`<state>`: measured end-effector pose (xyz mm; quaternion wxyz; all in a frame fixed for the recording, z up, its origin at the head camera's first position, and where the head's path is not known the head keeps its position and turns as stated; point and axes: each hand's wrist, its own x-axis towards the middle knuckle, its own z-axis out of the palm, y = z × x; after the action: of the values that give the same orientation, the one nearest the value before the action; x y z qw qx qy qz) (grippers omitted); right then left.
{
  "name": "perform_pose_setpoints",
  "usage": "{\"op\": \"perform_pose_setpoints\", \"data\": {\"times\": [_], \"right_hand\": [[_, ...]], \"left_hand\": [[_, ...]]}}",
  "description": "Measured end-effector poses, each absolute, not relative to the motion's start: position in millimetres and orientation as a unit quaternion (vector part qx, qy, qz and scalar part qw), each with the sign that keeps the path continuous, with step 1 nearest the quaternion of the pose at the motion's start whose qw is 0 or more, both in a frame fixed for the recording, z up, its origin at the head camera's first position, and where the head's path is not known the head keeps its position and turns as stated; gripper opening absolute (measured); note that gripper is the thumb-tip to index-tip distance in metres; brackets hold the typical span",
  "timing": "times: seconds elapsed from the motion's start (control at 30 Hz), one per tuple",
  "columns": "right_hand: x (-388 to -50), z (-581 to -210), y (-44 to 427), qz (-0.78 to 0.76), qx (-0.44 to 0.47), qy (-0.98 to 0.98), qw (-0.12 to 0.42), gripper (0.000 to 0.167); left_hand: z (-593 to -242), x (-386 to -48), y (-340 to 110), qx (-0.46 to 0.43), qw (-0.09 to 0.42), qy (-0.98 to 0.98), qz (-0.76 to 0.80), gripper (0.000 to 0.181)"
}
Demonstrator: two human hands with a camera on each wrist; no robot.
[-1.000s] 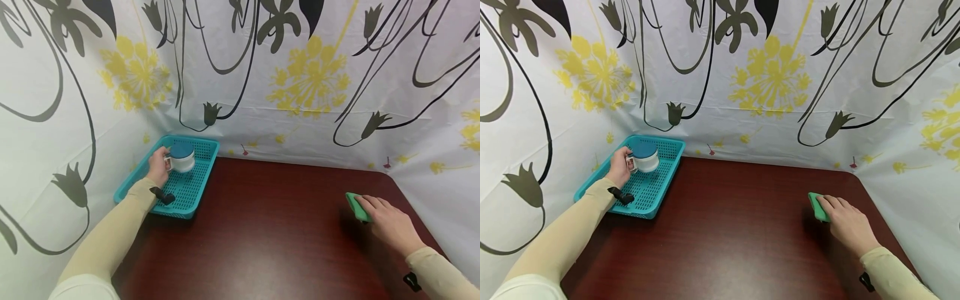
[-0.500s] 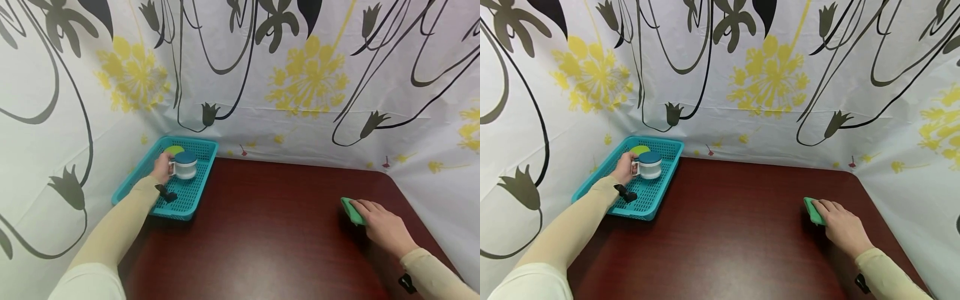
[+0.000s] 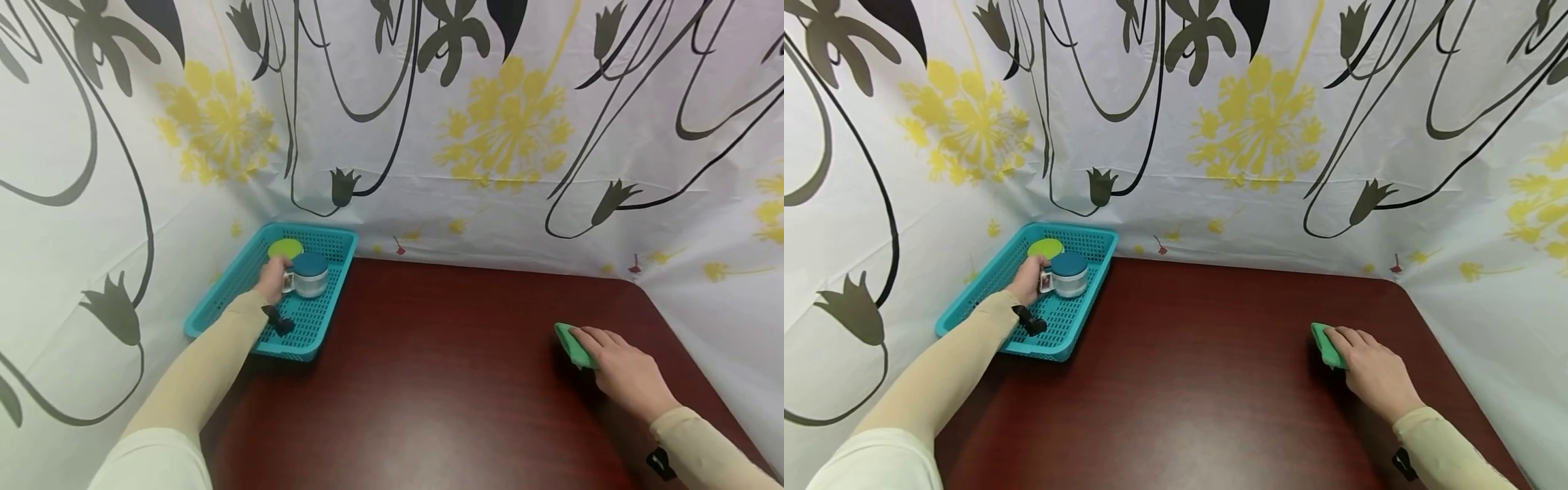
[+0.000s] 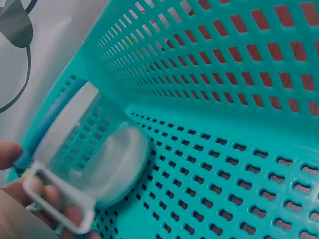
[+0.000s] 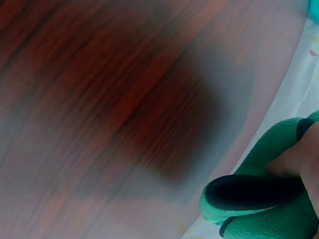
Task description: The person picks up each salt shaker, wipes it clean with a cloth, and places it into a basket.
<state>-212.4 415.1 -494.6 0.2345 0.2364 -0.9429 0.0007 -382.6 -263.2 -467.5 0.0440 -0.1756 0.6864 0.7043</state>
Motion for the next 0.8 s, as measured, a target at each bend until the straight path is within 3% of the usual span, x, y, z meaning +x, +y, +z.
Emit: {"op": "perform_pose_setpoints", "data": {"times": [0.1,0.23,0.53,0.8], "right_hand": [[-211.5,-495.9,417.4,0.000,0.235,-0.944,0.232,0.080],[-210.1,-496.7,420.5,-0.004,0.226,-0.948,0.224,0.079],[-209.5,-492.9,422.2,0.000,0.213,-0.953,0.214,0.076],[-205.5,-508.4,423.1,0.002,0.214,-0.962,0.170,0.076]], "left_hand": [[-471.2,-379.5,-262.0,-0.160,0.062,0.699,0.694,0.019],[-476.0,-377.2,-264.0,-0.173,0.047,0.747,0.641,0.009],[-471.7,-378.8,-267.5,-0.201,0.038,0.813,0.545,0.017],[-465.6,-376.5,-260.9,-0.220,0.037,0.811,0.541,0.016]]}}
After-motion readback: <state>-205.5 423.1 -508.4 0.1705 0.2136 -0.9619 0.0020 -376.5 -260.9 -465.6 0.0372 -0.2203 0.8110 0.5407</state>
